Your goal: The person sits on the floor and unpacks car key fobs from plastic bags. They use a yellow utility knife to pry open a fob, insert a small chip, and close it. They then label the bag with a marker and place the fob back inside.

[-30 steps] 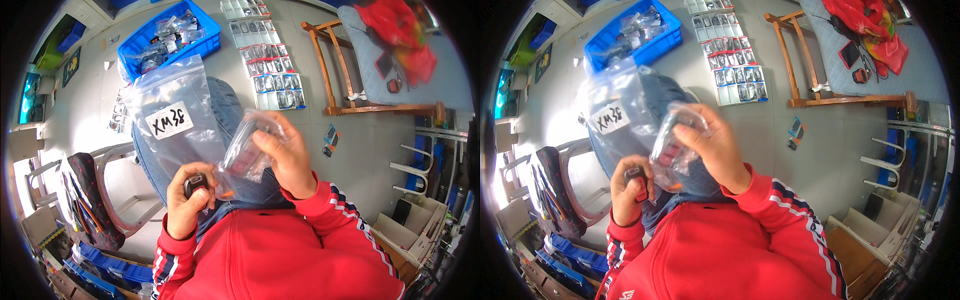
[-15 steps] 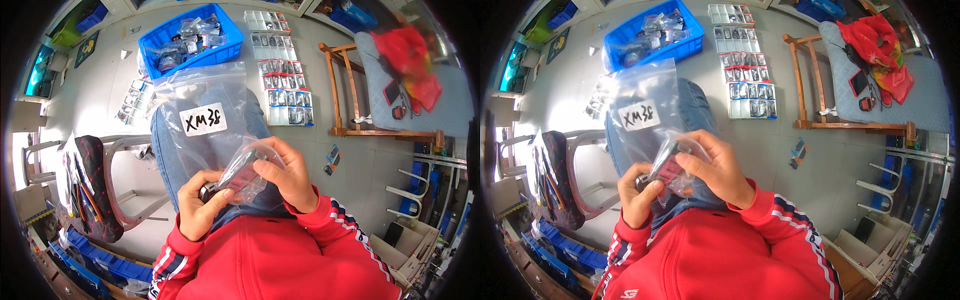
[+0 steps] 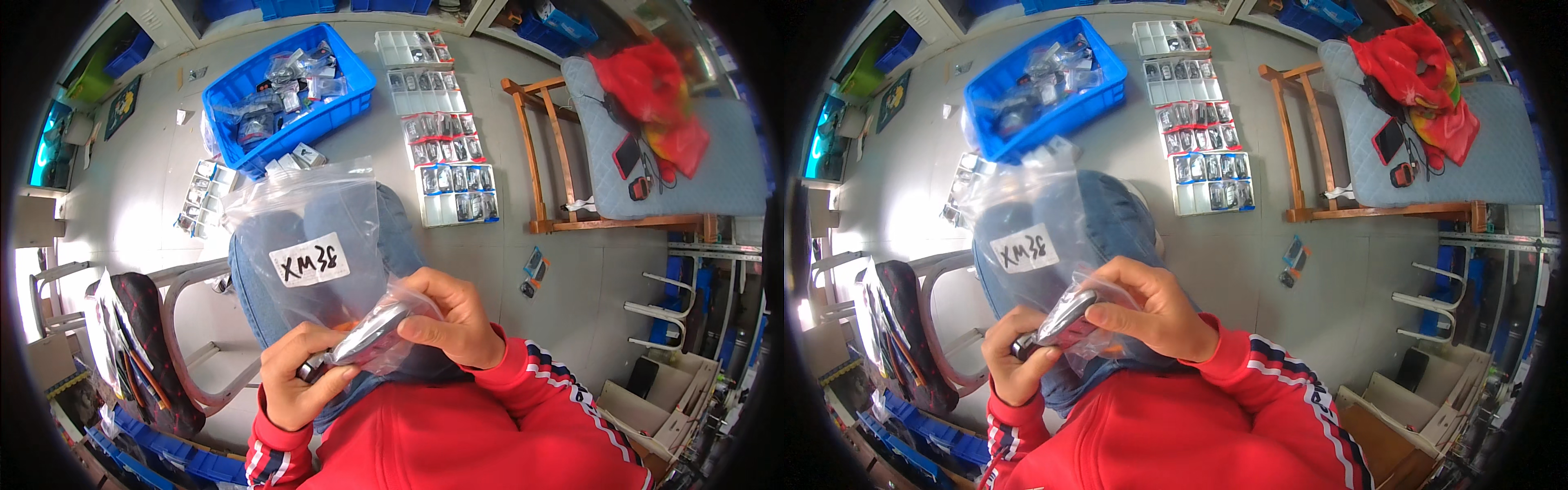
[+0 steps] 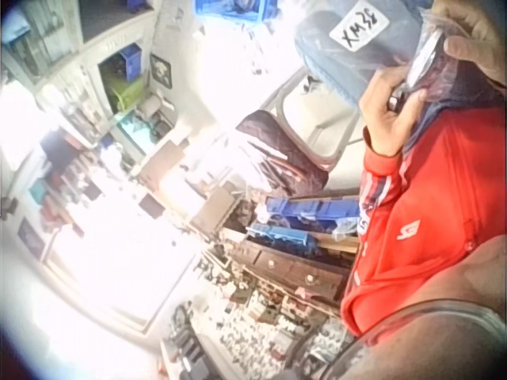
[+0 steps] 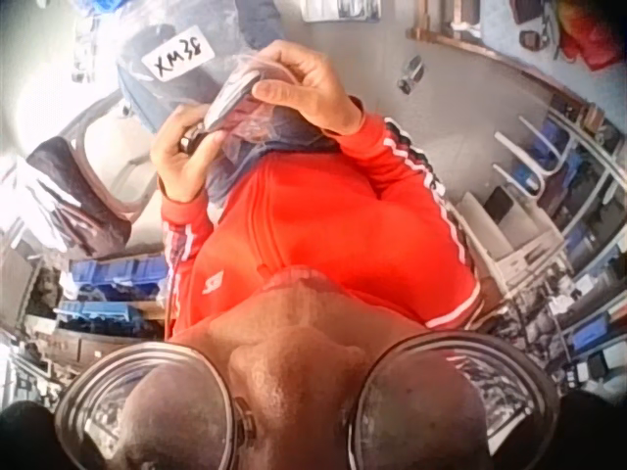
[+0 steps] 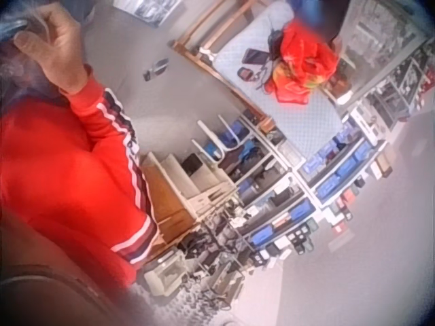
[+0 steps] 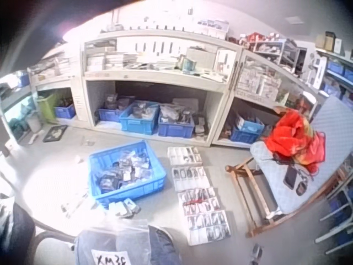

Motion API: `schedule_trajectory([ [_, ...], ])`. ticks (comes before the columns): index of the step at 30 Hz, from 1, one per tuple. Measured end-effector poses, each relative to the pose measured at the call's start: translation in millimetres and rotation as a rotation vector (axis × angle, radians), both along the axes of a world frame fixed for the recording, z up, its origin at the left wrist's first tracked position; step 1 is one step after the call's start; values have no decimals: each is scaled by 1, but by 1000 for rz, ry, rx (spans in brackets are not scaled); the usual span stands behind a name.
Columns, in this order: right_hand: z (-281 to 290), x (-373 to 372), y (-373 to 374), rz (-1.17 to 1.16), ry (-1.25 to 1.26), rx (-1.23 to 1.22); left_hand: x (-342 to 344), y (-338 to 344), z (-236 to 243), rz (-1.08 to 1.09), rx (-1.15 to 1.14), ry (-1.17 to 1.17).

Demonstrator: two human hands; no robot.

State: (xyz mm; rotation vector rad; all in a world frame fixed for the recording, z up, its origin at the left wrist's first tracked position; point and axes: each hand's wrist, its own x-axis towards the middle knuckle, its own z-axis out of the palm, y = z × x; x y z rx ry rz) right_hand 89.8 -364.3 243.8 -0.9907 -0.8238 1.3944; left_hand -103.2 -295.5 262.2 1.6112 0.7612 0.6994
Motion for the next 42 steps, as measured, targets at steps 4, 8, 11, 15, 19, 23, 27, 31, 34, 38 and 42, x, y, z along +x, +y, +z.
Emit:
schedule_trajectory([
  [4, 1, 16, 12, -202, 157, 0, 6, 32, 19, 131, 388, 109],
  [8, 7, 35, 25, -497, 35, 4, 10, 86, 29, 153, 645, 397],
  [11, 13, 45, 34, -571, -67, 49, 14, 111, 29, -18, 582, 436],
  [15, 19, 49, 39, -560, -113, 57, 17, 119, 29, -88, 601, 433],
  [19, 20, 48, 42, -539, -134, 81, 15, 122, 27, -112, 676, 308],
  [23, 23, 49, 53, -574, -199, 143, 9, 125, 21, -95, 632, 298],
  [27, 39, 53, 78, -438, -276, 274, 8, 121, 20, -98, 620, 247],
  [31, 61, 46, 109, -315, -445, 334, 11, 113, 31, -96, 690, 237],
  [34, 75, 32, 117, -118, -279, 371, 10, 105, 42, -76, 747, 245],
  [38, 91, 13, 122, 53, -459, 268, 6, 98, 53, -64, 811, 260],
  [42, 109, 11, 113, 311, -532, 173, 6, 93, 58, -79, 669, 181],
])
